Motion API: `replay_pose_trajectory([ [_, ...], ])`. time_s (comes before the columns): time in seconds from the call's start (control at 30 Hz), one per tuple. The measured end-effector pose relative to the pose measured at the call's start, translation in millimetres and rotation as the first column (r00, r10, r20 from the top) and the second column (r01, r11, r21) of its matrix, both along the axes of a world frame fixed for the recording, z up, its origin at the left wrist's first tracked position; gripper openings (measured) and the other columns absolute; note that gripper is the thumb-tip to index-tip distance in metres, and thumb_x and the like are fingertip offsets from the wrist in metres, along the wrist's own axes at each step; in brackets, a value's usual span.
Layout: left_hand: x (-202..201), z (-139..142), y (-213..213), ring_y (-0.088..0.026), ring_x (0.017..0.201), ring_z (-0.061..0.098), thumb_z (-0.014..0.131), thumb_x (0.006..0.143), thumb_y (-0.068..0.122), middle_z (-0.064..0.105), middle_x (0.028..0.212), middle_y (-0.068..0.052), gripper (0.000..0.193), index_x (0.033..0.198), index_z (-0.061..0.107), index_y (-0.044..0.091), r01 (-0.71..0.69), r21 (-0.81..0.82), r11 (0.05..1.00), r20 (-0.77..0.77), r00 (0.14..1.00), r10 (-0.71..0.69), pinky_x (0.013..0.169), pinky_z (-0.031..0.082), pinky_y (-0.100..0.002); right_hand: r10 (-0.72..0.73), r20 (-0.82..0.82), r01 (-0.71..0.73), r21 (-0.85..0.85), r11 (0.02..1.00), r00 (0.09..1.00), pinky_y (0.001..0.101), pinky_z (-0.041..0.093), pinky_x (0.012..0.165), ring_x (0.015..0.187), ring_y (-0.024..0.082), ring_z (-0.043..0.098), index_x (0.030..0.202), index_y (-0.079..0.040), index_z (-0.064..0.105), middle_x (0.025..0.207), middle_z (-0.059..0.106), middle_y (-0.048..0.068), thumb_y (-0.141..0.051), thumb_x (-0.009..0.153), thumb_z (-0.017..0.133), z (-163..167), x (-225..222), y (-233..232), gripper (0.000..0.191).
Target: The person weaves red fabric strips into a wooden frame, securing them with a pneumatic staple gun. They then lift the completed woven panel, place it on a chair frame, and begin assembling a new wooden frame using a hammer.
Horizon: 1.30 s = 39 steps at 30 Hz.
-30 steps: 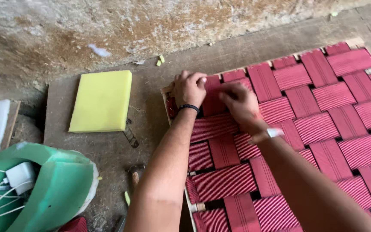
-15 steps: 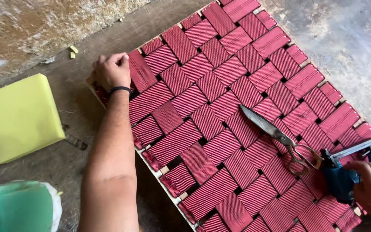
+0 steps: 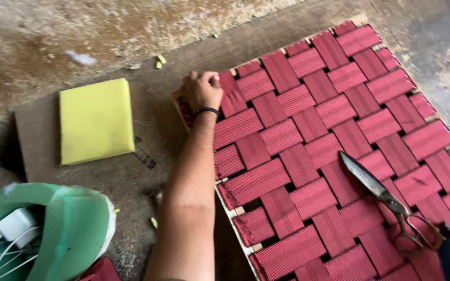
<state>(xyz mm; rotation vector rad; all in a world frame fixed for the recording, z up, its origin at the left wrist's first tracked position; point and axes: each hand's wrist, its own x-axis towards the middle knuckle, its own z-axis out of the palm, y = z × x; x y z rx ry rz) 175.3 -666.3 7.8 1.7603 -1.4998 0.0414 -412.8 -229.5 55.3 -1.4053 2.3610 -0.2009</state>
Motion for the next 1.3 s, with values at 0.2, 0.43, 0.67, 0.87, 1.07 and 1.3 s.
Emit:
replay_pose_trajectory([
  [0.2, -2.0, 3.8, -0.4, -0.035, 0.105, 0.058, 0.077, 0.082, 0.026, 0.065, 0.097, -0.008, 0.002, 0.084, 0.078, 0.027, -0.002, 0.006, 1.000, 0.016, 1.000, 0.002, 0.093, 0.046, -0.051, -0.080, 0.086, 0.057, 0.237, 0.970, 0.993, 0.0358, 0.053, 0.062, 0.066, 0.018, 0.063, 0.096, -0.009, 0.069, 0.071, 0.067, 0.006, -0.025, 0.076, 0.077, 83.8, 103.9, -90.4, 0.027],
  [0.43, 13.9, 5.6, -5.9, -0.031, 0.104, 0.060, 0.076, 0.083, 0.025, 0.070, 0.098, -0.002, 0.007, 0.088, 0.080, 0.028, 0.011, 0.091, 0.996, 0.014, 1.000, -0.013, 0.096, 0.045, -0.050, 0.114, 0.248, -0.186, 0.293, 0.938, 0.962, 0.0365, 0.052, 0.054, 0.054, 0.014, 0.062, 0.088, -0.010, 0.071, 0.058, 0.068, 0.005, -0.032, 0.077, 0.082, 179.3, 229.6, -173.9, 0.027],
  [0.67, 53.1, 10.0, -10.8, -0.025, 0.104, 0.061, 0.077, 0.084, 0.035, 0.070, 0.098, 0.002, 0.011, 0.094, 0.082, 0.035, 0.138, 0.159, 0.978, 0.015, 0.990, -0.142, 0.093, 0.046, -0.046, 0.369, 0.498, -0.419, -0.013, 0.908, 0.785, 0.0366, 0.047, 0.047, 0.048, 0.016, 0.060, 0.064, 0.002, 0.066, 0.054, 0.065, 0.009, -0.030, 0.080, 0.082, 140.2, 359.8, -319.8, 0.040],
  [0.87, 49.0, 17.4, -9.9, -0.023, 0.110, 0.058, 0.075, 0.085, 0.040, 0.067, 0.107, 0.007, 0.010, 0.093, 0.082, 0.040, 0.100, 0.270, 0.958, 0.021, 0.994, -0.109, 0.096, 0.046, -0.046, 0.346, 0.573, -0.389, -0.050, 0.920, 0.743, 0.0346, 0.048, 0.048, 0.050, 0.017, 0.060, 0.077, 0.003, 0.072, 0.063, 0.066, 0.008, -0.018, 0.084, 0.078, 112.3, 405.5, -411.2, 0.023],
  [1.07, 52.6, 24.8, -8.0, -0.021, 0.111, 0.059, 0.071, 0.089, 0.039, 0.064, 0.111, 0.006, 0.013, 0.098, 0.079, 0.040, 0.136, 0.333, 0.933, 0.004, 0.989, -0.146, 0.097, 0.047, -0.046, 0.255, 0.616, -0.310, -0.019, 0.950, 0.746, 0.0348, 0.053, 0.050, 0.053, 0.018, 0.063, 0.085, 0.002, 0.072, 0.067, 0.067, 0.008, -0.014, 0.083, 0.077, 100.4, 411.5, -431.1, 0.017],
  [1.3, 50.1, 36.2, -7.5, -0.021, 0.111, 0.059, 0.067, 0.094, 0.043, 0.064, 0.112, 0.005, 0.015, 0.101, 0.079, 0.041, 0.107, 0.421, 0.901, 0.020, 0.992, -0.127, 0.102, 0.045, -0.046, 0.228, 0.668, -0.233, -0.083, 0.969, 0.708, 0.0367, 0.053, 0.050, 0.053, 0.021, 0.064, 0.086, 0.004, 0.070, 0.069, 0.067, 0.009, -0.012, 0.083, 0.076, 97.8, 452.2, -460.8, 0.018],
])
